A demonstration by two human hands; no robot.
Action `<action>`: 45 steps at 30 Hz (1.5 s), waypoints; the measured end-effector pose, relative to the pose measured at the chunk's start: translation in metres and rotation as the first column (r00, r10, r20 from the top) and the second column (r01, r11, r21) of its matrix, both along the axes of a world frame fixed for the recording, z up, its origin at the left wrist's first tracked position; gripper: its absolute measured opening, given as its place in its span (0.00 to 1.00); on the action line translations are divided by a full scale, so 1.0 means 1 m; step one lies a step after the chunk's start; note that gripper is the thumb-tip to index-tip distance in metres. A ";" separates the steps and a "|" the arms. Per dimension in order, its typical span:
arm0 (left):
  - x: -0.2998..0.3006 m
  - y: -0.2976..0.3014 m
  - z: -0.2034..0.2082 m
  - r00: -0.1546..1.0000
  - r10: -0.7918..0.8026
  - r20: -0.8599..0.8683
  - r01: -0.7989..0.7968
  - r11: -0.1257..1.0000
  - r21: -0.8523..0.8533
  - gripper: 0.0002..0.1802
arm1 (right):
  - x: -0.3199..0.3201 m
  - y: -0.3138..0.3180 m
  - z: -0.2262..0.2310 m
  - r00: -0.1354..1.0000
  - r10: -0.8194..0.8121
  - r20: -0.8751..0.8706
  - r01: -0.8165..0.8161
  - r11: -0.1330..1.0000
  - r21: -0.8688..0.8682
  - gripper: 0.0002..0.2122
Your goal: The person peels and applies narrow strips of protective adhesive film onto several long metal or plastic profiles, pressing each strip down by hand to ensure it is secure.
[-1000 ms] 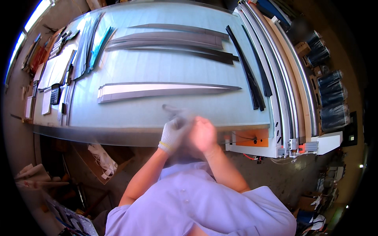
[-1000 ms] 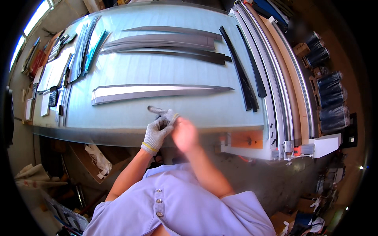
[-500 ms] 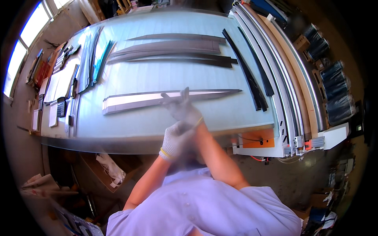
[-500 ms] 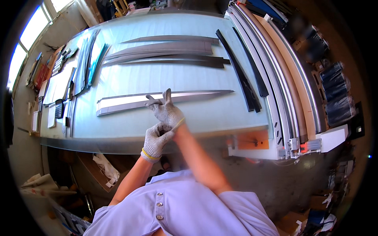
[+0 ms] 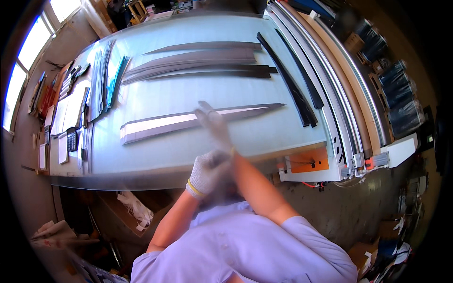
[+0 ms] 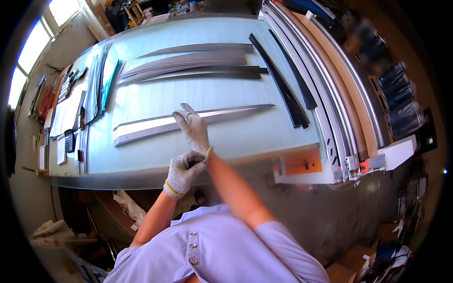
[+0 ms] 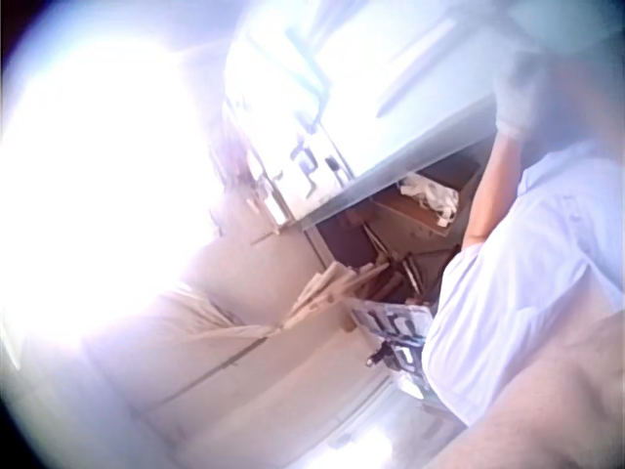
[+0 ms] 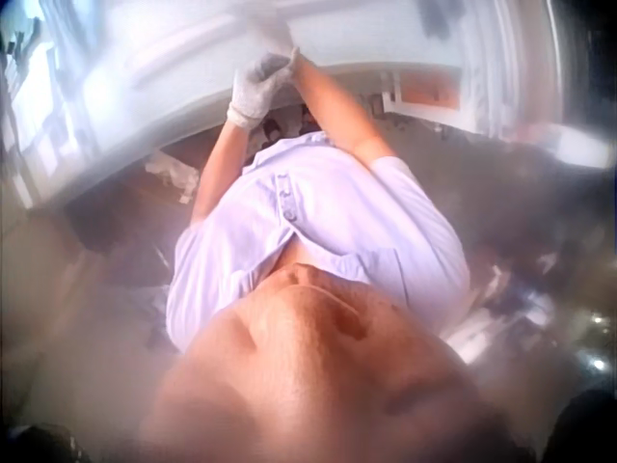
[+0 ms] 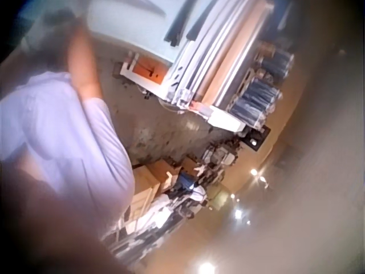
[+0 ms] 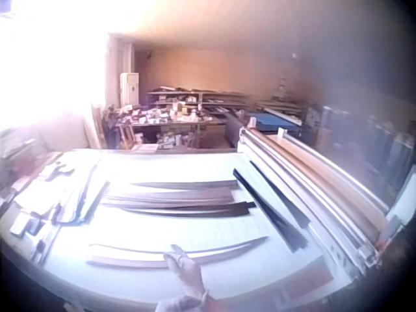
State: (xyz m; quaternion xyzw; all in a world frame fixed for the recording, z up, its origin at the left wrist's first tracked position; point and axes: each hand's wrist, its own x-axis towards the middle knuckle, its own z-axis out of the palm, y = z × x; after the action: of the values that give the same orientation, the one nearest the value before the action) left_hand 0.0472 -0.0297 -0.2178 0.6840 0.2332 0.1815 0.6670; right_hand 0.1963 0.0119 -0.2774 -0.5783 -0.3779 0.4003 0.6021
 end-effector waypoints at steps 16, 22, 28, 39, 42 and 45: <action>-0.002 0.026 -0.032 0.993 0.101 0.064 -0.090 0.984 -0.153 0.10 | -0.016 0.003 -0.019 0.262 0.091 0.961 0.025 0.995 -0.100 0.33; -0.008 0.056 -0.061 0.914 0.384 0.129 -0.196 0.698 -0.688 0.08 | -0.013 0.014 0.003 0.470 0.255 0.845 0.198 0.903 -0.382 0.22; -0.020 0.059 -0.025 0.979 -0.134 -0.156 0.080 0.947 -0.313 0.16 | -0.027 0.002 -0.040 0.907 -0.182 -0.380 -0.011 0.891 -0.454 0.20; -0.059 0.039 -0.050 0.989 0.080 0.124 0.006 0.817 -0.576 0.14 | -0.054 -0.006 -0.014 0.397 -0.048 -0.916 -0.074 0.994 -0.085 0.15; -0.066 0.038 -0.070 0.991 0.123 -0.049 -0.132 0.929 -0.345 0.08 | -0.067 -0.006 -0.006 0.669 -0.022 -0.743 -0.029 0.998 -0.057 0.14; -0.071 0.056 -0.104 0.963 0.251 -0.093 -0.219 0.938 0.269 0.05 | -0.073 -0.005 -0.013 0.969 0.161 0.190 -0.124 0.973 -0.193 0.13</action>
State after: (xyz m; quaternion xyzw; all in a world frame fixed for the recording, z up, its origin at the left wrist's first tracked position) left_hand -0.0234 0.0260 -0.3220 0.7416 0.3296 0.2451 0.5304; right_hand 0.1228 0.0066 -0.2908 -0.6396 -0.4406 0.4137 0.4750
